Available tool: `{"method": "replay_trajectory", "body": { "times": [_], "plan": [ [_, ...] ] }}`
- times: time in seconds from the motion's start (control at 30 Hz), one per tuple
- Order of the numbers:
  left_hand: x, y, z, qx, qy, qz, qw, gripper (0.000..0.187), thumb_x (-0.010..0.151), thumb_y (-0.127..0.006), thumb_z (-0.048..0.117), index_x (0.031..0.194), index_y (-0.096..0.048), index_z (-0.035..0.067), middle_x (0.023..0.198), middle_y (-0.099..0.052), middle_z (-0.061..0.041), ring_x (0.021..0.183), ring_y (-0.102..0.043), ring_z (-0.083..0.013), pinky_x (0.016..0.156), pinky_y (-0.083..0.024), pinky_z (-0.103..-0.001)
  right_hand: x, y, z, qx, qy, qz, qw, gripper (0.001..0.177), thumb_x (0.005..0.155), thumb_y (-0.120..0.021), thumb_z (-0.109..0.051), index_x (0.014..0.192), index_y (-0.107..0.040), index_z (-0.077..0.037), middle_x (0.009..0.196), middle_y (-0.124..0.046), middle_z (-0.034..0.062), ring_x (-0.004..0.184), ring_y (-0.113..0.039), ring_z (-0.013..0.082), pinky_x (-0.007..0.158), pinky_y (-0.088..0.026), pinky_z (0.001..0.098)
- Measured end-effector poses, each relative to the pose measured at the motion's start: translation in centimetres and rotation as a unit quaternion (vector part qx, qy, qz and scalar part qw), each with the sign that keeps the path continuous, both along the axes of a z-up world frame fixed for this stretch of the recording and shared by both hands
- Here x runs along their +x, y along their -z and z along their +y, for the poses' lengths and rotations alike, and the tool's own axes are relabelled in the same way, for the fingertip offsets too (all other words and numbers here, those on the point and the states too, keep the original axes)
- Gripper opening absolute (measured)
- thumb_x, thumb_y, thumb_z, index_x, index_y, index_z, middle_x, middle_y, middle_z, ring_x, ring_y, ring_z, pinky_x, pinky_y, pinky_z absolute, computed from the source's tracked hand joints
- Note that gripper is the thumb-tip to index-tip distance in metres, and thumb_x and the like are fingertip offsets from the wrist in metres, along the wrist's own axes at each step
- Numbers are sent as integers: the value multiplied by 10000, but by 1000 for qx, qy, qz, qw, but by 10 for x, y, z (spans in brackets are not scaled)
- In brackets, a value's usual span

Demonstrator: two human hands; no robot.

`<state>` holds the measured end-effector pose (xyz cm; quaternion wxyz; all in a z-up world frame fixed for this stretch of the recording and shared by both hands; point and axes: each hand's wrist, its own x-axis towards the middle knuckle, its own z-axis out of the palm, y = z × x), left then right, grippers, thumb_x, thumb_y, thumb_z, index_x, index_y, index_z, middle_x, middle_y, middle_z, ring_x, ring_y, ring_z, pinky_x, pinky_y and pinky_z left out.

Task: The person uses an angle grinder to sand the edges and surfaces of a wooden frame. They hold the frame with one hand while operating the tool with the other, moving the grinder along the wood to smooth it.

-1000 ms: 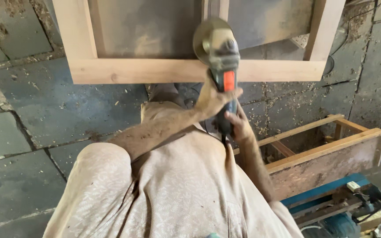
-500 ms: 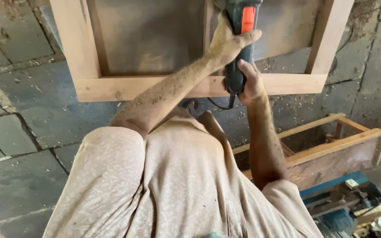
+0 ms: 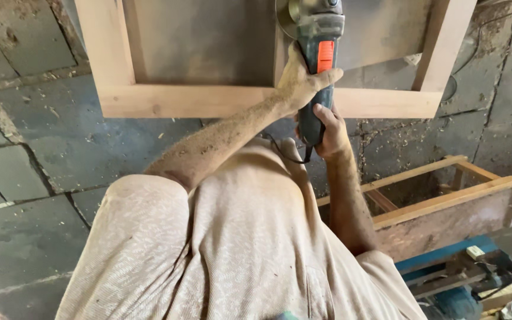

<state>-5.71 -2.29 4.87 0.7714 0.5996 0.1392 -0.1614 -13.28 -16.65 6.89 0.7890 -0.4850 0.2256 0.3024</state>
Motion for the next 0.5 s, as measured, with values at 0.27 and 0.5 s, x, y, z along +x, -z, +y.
{"method": "replay_trajectory", "body": {
  "times": [0.27,0.5],
  "plan": [
    [-29,13,-9,25,-6,-32,999,912,779,-873,304,1355,-281,-84,1152,-586,-164,1013,-688,-232,835,-634,-360,-25,-6,-4,-2,-2,21,1000,429,966,-595,-275,1303,-526,-17,982,-669,174,749,-674,268,634,-595,387],
    [-70,8,-16,19,17,-5,1000,874,787,-836,330,1327,-276,-68,1141,-563,-161,1025,-654,-219,817,-622,-350,-64,-10,-13,19,2,0,1000,537,944,-641,-263,1406,-451,-66,1031,-655,162,837,-686,256,677,-610,389]
  ]
}}
